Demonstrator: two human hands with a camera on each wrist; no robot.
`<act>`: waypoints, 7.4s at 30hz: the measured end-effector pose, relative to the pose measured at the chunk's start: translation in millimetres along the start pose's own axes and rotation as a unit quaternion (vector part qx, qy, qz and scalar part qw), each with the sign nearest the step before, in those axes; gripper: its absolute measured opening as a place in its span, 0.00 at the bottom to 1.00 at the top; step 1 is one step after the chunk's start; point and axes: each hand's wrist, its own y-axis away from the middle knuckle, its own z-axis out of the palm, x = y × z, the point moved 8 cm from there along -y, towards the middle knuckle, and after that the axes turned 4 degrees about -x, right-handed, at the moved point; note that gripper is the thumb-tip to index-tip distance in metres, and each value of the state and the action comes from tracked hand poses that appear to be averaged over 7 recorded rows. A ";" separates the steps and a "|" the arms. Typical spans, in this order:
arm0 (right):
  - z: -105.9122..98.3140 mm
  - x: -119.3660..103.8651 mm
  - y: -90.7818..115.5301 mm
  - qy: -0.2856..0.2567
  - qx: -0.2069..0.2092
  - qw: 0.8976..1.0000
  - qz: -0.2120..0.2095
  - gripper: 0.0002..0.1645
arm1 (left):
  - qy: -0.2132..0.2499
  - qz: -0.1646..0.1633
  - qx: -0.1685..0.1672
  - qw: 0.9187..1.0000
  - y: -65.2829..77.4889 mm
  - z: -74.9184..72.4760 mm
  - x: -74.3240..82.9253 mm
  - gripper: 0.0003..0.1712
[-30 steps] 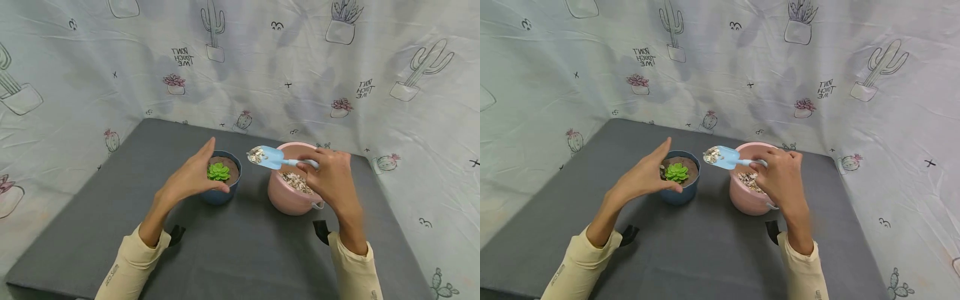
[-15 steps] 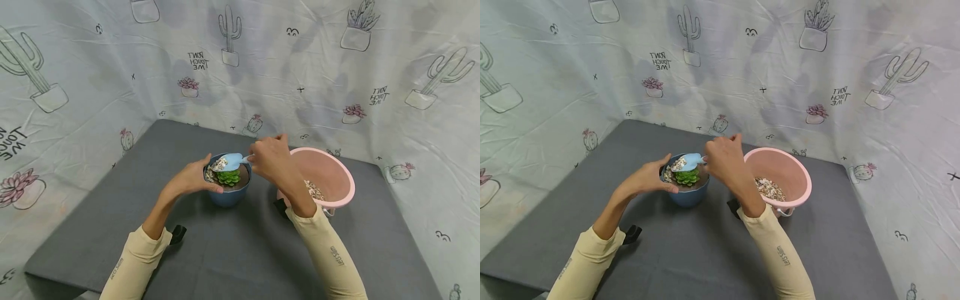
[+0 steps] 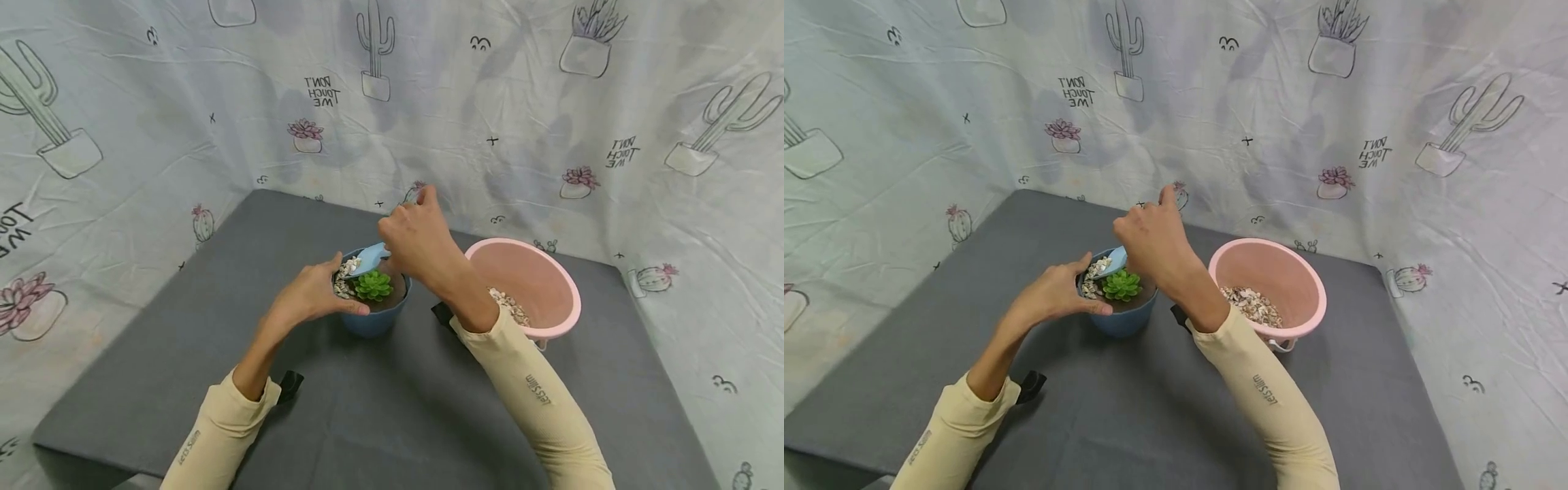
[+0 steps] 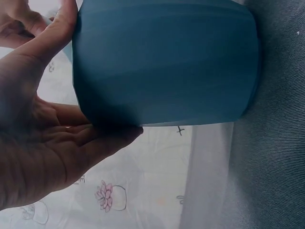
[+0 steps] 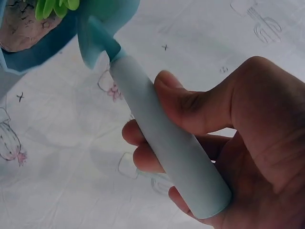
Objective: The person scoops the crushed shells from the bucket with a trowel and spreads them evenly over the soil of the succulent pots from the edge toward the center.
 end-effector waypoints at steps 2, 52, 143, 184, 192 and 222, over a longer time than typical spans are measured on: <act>1.1 0.4 -0.3 0.003 -0.011 1.000 0.002 0.26 | -0.001 -0.006 0.003 1.000 1.9 0.3 1.4 0.76; -9.8 154.4 188.2 -0.100 0.167 0.963 0.185 0.06 | -0.255 -0.075 0.139 0.954 46.2 18.5 65.2 0.75; 26.4 -2.6 33.2 -0.078 0.063 0.993 0.056 0.21 | 0.027 0.083 0.034 0.996 1.9 11.5 -8.1 0.82; 6.3 13.3 79.5 -0.050 0.087 0.985 0.140 0.16 | -0.140 -0.024 0.199 0.970 33.1 48.6 6.3 0.87; 5.5 70.7 148.5 -0.157 0.156 0.964 0.146 0.07 | -0.203 -0.026 0.259 0.944 35.6 50.1 18.9 0.87; 116.7 122.5 172.6 -0.037 -0.085 0.983 0.161 0.17 | -0.063 0.239 0.130 0.960 -1.1 99.8 169.2 0.51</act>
